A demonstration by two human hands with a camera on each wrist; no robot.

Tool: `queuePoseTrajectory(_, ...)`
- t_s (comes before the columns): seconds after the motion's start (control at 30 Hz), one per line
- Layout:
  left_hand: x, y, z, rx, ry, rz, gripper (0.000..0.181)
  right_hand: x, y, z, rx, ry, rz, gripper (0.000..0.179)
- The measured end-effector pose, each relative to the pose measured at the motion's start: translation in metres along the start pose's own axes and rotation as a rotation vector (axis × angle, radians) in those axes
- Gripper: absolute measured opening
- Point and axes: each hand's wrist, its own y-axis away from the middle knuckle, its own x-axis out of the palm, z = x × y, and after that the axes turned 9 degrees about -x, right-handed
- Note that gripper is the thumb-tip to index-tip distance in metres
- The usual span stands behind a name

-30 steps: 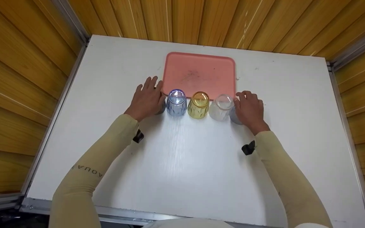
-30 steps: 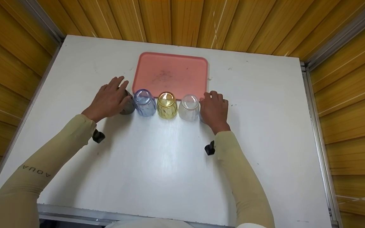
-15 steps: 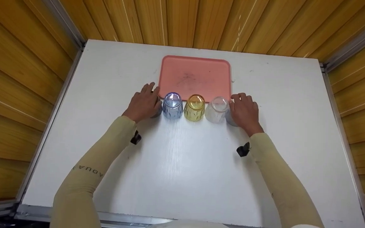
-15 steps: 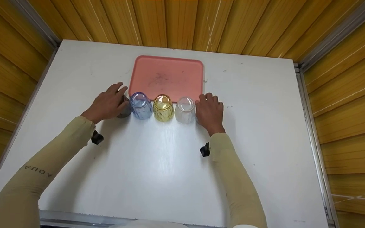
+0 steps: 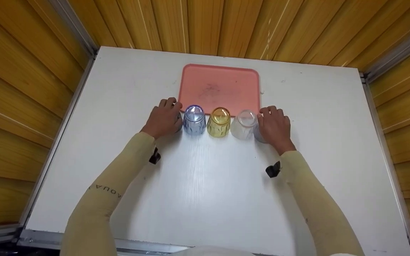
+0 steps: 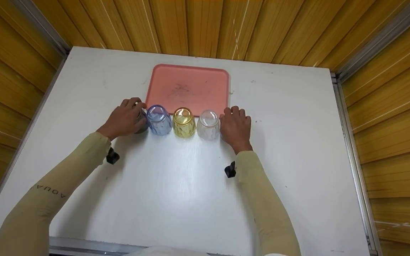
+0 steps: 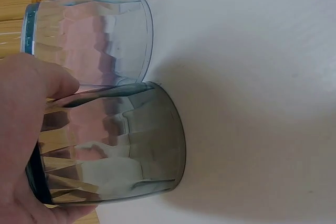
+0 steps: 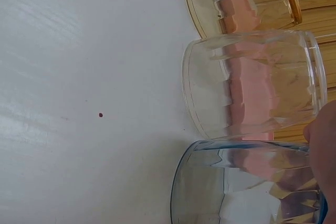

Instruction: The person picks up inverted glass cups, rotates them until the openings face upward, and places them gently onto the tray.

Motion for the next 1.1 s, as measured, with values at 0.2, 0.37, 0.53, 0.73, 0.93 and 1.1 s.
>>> queuePoseTrajectory(0.2, 0.0, 0.002, 0.0, 0.001, 0.01, -0.004, 0.035, 0.0, 0.001, 0.002, 0.006, 0.011, 0.0, 0.04)
queuePoseTrajectory(0.37, -0.002, 0.006, 0.002, -0.017, 0.006, 0.02, 0.033, 0.002, 0.002, 0.005, -0.007, 0.003, 0.001, 0.04)
queuePoseTrajectory(0.53, 0.001, 0.004, 0.002, -0.001, 0.022, -0.009, 0.032, 0.001, 0.002, 0.003, -0.012, 0.0, -0.03, 0.04)
queuePoseTrajectory(0.73, 0.004, 0.002, -0.001, -0.005, 0.025, -0.019, 0.032, 0.0, 0.004, 0.0, -0.026, 0.006, -0.044, 0.04)
queuePoseTrajectory(0.93, -0.006, -0.003, -0.002, 0.003, 0.023, -0.019, 0.032, -0.008, -0.001, 0.001, 0.004, -0.003, -0.018, 0.039)
queuePoseTrajectory(1.1, -0.003, -0.001, 0.002, 0.001, 0.034, 0.01, 0.036, -0.004, -0.002, 0.002, -0.003, 0.003, -0.009, 0.04)
